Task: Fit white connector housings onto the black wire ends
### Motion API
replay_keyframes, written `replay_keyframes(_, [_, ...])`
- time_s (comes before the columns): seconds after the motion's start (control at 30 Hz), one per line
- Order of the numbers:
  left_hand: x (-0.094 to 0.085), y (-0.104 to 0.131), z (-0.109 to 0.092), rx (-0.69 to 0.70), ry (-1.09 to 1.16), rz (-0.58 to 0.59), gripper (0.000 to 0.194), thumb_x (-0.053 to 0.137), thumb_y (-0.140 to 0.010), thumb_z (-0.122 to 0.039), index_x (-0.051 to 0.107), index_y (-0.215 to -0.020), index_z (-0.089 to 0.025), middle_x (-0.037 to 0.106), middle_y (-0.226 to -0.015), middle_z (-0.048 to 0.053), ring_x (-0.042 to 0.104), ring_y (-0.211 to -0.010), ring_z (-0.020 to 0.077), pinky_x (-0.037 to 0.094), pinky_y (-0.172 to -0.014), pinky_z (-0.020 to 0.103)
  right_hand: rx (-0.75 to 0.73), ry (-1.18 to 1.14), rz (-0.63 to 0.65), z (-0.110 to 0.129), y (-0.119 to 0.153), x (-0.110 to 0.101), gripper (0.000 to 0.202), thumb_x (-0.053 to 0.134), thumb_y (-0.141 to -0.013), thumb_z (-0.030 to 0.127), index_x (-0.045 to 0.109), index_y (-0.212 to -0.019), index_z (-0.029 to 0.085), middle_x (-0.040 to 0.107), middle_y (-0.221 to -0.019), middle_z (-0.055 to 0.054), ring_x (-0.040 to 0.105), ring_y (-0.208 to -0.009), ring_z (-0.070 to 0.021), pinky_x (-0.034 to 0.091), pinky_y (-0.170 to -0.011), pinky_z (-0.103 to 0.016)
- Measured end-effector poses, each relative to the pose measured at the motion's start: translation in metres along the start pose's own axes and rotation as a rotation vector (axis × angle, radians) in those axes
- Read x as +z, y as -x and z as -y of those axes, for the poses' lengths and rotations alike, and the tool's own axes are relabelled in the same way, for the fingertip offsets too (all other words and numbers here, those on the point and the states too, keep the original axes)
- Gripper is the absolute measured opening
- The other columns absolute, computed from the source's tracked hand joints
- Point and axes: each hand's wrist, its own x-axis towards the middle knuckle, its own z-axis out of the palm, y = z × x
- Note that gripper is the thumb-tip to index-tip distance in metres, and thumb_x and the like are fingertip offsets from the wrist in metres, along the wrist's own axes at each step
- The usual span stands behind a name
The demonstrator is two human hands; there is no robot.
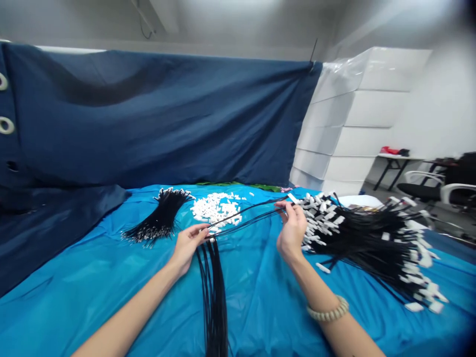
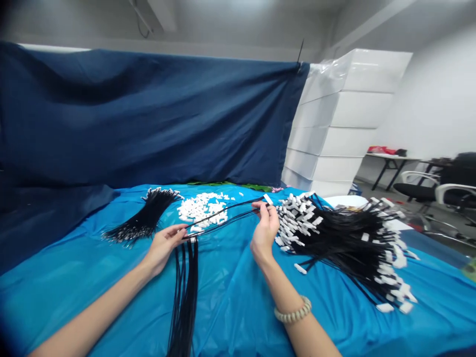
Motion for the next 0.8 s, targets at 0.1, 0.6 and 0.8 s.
replay_keyframes(0.1, [-0.002,-0.003,0.000,-0.076,0.166,0.038,0.023,0.066,-0.063,-0.021,0.064,-0.084,-0.013,0.061,-0.070,0.002,0.057,-0.068,0.0122,0.049,-0.075,0.032,0.126,-0.095,0.055,0.012,-0.001,-0.013,0.013,0.050,-0.071,0.029,0.055,-0.069,0.017,0.061,-0.076,-0.001,0.057,-0.081,-0.0155,0.043,-0.079,-0.034])
replay_keyframes(0.6, [0.009,0.016,0.002,-0.337,0.121,0.487,0.027,0.065,-0.065,-0.019,0.062,-0.092,-0.014,0.063,-0.099,0.010,0.054,-0.099,0.0223,0.047,-0.081,0.033,0.065,0.134,0.473,0.086,-0.069,-0.036,0.020,0.066,-0.065,0.029,0.067,-0.078,0.014,0.066,-0.087,-0.007,0.058,-0.088,-0.0180,0.046,-0.079,-0.031])
replay_keyframes(0.8, [0.007,0.014,-0.004,-0.318,0.103,0.417,0.028,0.065,-0.066,-0.022,0.062,-0.092,-0.014,0.060,-0.105,0.011,0.056,-0.097,0.0237,0.047,-0.081,0.033,-0.278,0.183,0.217,0.110,-0.150,-0.040,0.019,0.064,-0.066,0.028,0.064,-0.078,0.013,0.065,-0.086,-0.005,0.059,-0.086,-0.0154,0.047,-0.079,-0.032])
